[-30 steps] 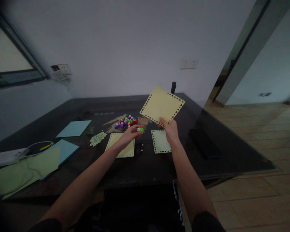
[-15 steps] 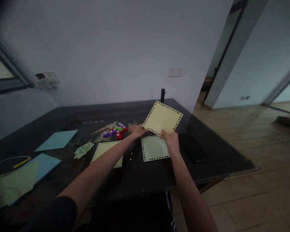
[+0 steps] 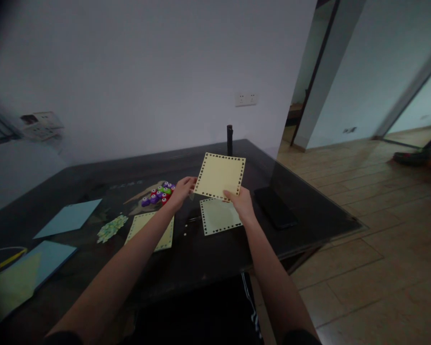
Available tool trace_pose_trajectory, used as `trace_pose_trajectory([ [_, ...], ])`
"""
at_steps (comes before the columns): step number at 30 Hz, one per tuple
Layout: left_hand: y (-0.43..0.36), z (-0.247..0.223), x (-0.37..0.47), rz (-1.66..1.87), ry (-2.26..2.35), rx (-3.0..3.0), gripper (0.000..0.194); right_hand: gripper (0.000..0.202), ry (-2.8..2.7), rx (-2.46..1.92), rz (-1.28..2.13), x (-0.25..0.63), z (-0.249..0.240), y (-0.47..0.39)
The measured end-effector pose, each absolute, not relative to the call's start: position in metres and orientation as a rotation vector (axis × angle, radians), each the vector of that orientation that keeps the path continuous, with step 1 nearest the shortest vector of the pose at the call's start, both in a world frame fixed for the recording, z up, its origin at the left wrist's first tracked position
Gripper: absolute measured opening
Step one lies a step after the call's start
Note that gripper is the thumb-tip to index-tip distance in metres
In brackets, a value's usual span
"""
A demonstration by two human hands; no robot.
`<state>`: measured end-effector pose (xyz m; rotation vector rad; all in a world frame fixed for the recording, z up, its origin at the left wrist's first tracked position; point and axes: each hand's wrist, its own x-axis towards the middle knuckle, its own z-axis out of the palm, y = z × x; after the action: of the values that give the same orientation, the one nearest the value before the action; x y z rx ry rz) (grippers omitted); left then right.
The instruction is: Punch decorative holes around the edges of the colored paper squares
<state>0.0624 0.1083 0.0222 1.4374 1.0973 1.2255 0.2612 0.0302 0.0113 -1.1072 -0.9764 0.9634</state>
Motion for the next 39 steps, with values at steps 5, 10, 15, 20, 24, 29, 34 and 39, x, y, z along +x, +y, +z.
trace_pose_trajectory([
  [5, 0.060, 0.023, 0.039, 1.169, 1.163, 1.646, 0.029, 0.032, -1.171, -1.164, 1.073, 0.258, 0.010, 0.027],
  [10, 0.046, 0.007, 0.034, 1.194, 1.219, 1.681, 0.020, 0.035, -1.228, -1.179, 1.141, 0.262, 0.004, 0.031],
  [15, 0.042, -0.005, 0.037, 1.134, 1.223, 1.682, 0.021, 0.038, -1.115, -1.184, 1.020, 0.272, 0.002, 0.035],
  [20, 0.036, -0.008, 0.044, 1.106, 1.290, 1.723, 0.016, 0.032, -1.171, -1.294, 0.856, 0.282, 0.001, 0.038],
  [24, 0.028, -0.010, 0.051, 1.074, 1.351, 1.747, 0.036, 0.028, -1.253, -1.491, 0.672, 0.290, -0.002, 0.043],
  [29, 0.016, -0.009, 0.059, 0.859, 1.417, 1.945, 0.019, 0.029, -1.465, -1.883, 0.507, 0.299, -0.009, 0.048],
  [34, 0.011, -0.009, 0.064, 0.687, 1.467, 2.081, 0.008, 0.025, -1.586, -2.096, 0.446, 0.297, -0.011, 0.045],
  [39, 0.012, -0.012, 0.065, 0.651, 1.494, 2.126, 0.011, 0.024, -1.634, -2.185, 0.410, 0.290, -0.009, 0.043],
])
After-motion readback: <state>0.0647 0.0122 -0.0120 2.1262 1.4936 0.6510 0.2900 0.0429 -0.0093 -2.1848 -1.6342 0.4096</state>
